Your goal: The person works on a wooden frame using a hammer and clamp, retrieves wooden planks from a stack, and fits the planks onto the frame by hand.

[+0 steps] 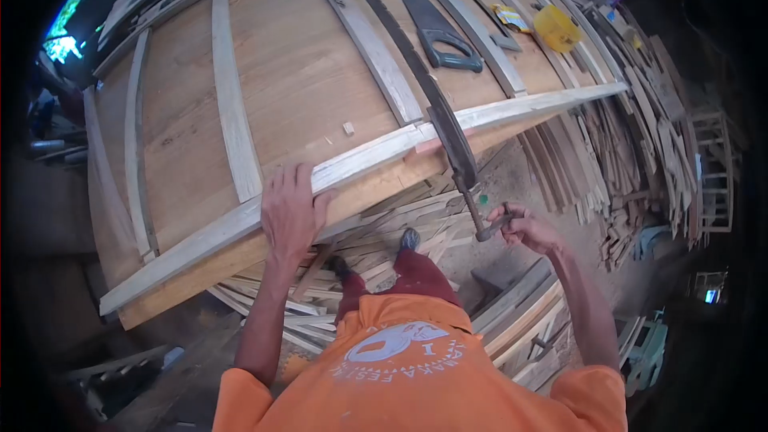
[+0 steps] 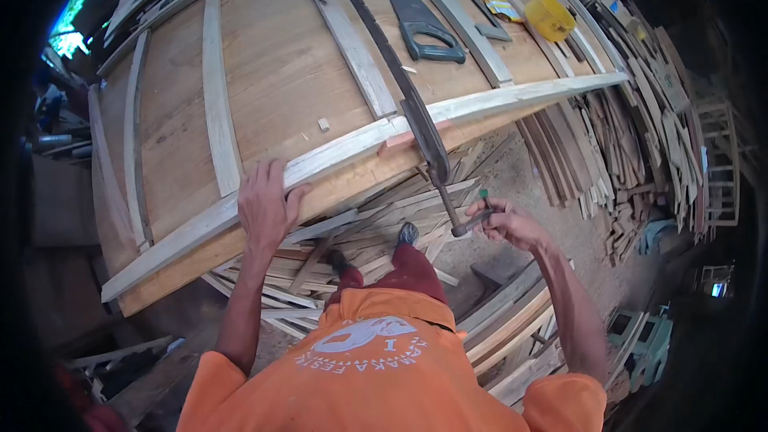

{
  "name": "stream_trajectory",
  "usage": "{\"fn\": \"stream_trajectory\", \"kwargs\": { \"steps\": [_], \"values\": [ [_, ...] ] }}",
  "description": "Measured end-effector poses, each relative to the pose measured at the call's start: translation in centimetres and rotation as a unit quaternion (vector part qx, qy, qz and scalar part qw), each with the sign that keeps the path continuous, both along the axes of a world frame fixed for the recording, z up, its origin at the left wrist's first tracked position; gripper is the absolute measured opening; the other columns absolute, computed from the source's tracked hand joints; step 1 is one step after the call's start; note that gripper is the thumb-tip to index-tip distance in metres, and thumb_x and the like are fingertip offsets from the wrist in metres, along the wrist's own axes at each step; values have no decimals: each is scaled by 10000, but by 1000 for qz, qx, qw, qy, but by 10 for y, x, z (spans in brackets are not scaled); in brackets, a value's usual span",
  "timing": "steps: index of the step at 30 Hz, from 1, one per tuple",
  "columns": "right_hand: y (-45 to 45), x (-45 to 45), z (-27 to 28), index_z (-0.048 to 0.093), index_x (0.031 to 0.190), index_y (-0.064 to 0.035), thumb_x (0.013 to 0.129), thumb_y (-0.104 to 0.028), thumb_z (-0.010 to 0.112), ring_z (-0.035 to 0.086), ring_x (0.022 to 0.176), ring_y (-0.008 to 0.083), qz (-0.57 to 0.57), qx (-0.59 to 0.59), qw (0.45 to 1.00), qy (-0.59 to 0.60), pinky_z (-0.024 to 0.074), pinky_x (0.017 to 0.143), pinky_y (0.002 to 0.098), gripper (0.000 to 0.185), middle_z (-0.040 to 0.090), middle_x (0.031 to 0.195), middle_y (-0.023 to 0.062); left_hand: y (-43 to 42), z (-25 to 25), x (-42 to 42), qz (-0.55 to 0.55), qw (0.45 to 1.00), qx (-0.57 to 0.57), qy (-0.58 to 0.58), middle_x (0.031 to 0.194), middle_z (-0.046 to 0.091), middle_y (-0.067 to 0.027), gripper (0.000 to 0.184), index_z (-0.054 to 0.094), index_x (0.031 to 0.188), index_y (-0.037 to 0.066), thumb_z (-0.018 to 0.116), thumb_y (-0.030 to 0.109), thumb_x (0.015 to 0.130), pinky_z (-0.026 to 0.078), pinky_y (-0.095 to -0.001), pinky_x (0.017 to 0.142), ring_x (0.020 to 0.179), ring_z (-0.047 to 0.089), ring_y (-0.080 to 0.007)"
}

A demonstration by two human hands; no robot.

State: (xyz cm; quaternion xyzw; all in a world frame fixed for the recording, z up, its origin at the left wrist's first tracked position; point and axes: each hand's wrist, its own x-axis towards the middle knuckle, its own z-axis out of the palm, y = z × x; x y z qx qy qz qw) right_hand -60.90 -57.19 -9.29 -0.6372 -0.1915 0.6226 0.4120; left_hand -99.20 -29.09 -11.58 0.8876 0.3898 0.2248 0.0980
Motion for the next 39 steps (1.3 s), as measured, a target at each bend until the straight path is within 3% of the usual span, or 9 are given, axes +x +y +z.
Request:
{"fn": "stream_trajectory", "kwargs": {
  "steps": [2,4,9,16,29,32,34,36,39],
  "values": [
    [1,0,9,658,1237,30,863,9,546,474,578,64,-16,18,999,32,380,522,245,391,577,758,12,-1,1,4,-5,1000,14,-15,1108,650,-165,535,646,1205,21,816,365,832,484,-479,909,1043,623,-371],
    [-5,14,-5,672,1169,9,960,-85,601,406,546,51,-10,36,994,102,308,488,238,240,523,731,-24,-6,3,4,-3,1000,-7,-16,1118,652,-166,528,646,1212,20,814,352,837,485,-477,918,1049,628,-374],
    [5,4,-14,662,1002,-39,1086,-364,611,298,490,41,7,-25,1000,-12,190,439,258,340,436,658,-73,-6,3,6,-13,999,32,-3,1154,663,-173,521,647,1221,24,806,349,846,495,-471,952,1080,636,-384],
    [5,11,-9,674,999,-37,1091,-365,600,280,489,43,66,-25,997,-34,193,433,261,349,372,627,-82,-15,6,15,-10,999,54,-2,1167,667,-187,519,653,1197,14,806,362,843,503,-495,959,1108,633,-400],
    [3,23,-2,674,1048,-18,1084,-428,604,318,504,38,103,-19,994,-25,252,439,248,417,446,674,-63,-19,-2,22,1,996,84,-3,1157,672,-197,506,654,1219,4,798,339,868,504,-501,930,1095,632,-415],
    [-2,32,-8,679,1094,-9,1078,-428,615,406,534,49,112,-9,993,30,338,477,233,424,552,724,-28,-20,-2,23,3,997,78,-5,1155,674,-192,494,657,1222,14,794,338,876,506,-496,926,1096,632,-413],
    [-5,37,-11,686,1149,-16,1068,-431,631,525,593,72,118,44,992,-24,438,547,235,426,652,808,15,-22,-1,25,30,997,43,47,1162,674,-193,486,661,1226,20,799,331,878,506,-495,930,1104,629,-412],
    [-7,44,-17,684,1190,-22,1039,-428,671,682,775,112,87,70,993,49,555,637,274,433,697,926,52,-20,4,24,14,999,44,2,1142,676,-190,497,665,1220,20,813,339,869,506,-493,926,1076,634,-408],
    [-1,54,-30,663,1218,-11,1041,-413,668,676,759,122,147,81,977,129,554,647,294,439,689,899,48,-29,20,43,45,988,141,-45,1111,685,-176,446,667,1218,17,805,286,891,508,-475,917,1027,648,-371]
  ]
}}
